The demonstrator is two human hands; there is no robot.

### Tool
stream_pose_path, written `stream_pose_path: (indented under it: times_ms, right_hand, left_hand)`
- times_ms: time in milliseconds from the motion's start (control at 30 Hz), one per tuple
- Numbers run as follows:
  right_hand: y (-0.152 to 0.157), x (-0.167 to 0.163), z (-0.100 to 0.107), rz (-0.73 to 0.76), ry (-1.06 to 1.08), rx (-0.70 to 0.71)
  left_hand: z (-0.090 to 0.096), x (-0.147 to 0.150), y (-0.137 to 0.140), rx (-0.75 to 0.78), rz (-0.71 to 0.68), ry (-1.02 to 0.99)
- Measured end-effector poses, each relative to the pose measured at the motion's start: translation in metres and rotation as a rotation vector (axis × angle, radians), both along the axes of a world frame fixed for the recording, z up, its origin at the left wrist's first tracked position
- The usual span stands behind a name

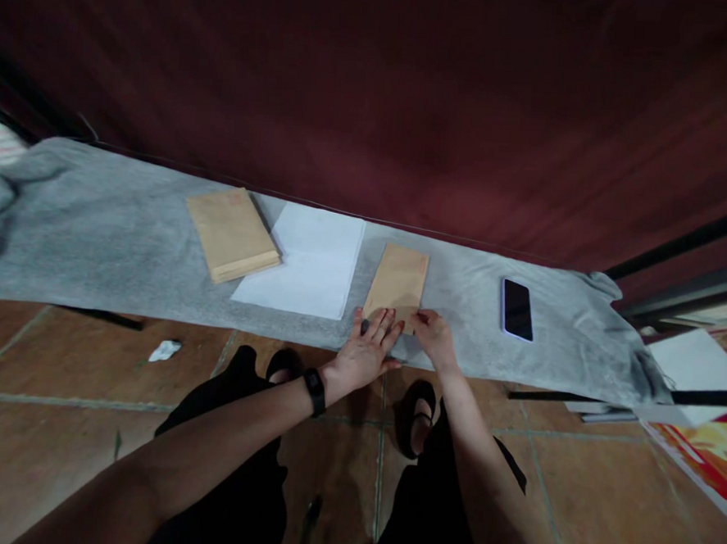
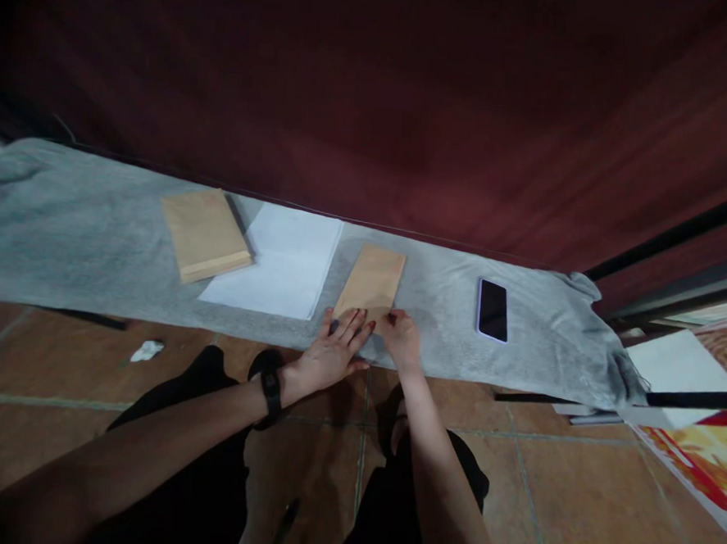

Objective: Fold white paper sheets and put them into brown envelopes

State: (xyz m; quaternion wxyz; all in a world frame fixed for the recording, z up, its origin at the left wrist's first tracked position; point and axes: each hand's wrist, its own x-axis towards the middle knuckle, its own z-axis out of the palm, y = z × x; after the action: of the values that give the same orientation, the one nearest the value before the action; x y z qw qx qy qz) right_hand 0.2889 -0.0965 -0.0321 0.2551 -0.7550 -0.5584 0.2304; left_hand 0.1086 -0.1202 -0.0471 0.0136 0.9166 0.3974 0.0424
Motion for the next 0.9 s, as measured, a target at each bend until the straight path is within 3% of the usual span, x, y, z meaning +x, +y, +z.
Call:
stream_pose_path:
  times_ms: [400,700,800,900]
  right_hand:
    - [0.006,-0.008,-0.012,-0.027,0.08,0.007]
    - [-0.008,-0.005,-0.003,-0.058,-0.233,0.012]
    - [-0.014,-0.013,-0.003,-0.025,-0.323,0.103]
    - [-0.019,-0.028,-0.007,0.154,-0.349,0.259]
  left_hand:
    - [0.001,0.006,0.005,0.009,-0.004,-0.026]
    - [0.0,0.0,0.012,0.018,-0.024,-0.067]
    - [0.0,-0.002,0.013,0.021,-0.014,-0.082]
    - [-0.003,-0.003,0.015,0.019,0.009,-0.104]
